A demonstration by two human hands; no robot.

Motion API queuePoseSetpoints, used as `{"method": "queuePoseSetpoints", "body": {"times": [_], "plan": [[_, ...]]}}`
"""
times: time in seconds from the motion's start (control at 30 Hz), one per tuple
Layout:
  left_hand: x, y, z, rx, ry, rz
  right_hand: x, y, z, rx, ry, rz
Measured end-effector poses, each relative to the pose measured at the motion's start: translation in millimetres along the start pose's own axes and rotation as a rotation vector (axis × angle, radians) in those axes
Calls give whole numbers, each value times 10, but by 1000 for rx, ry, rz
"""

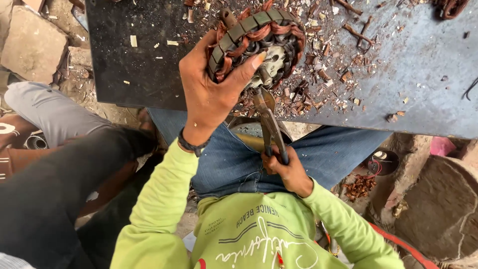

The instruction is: Stripping old copper windings from a fan motor stator using a pair of pliers.

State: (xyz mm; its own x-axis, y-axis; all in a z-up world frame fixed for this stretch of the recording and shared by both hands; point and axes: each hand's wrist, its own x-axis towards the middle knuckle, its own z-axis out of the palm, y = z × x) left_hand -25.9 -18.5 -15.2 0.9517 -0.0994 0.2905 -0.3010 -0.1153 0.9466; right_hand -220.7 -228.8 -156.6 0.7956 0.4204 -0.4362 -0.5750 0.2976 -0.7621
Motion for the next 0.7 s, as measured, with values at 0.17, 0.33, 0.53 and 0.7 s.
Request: {"method": "queuePoseSetpoints", "body": {"times": [0.17,0.33,0.53,0.7], "plan": [[-73,-4,54,7,70,-61,18,210,-34,-17,120,22],[-47,80,30,126,76,-53,-127,-281,132,-147,108,58],[-410,324,80,474,400,258,-397,-1037,293,-355,109,-16],[-1245,218,410,113,-146,-156,-375,-1199,318,-552,153,-250]]}}
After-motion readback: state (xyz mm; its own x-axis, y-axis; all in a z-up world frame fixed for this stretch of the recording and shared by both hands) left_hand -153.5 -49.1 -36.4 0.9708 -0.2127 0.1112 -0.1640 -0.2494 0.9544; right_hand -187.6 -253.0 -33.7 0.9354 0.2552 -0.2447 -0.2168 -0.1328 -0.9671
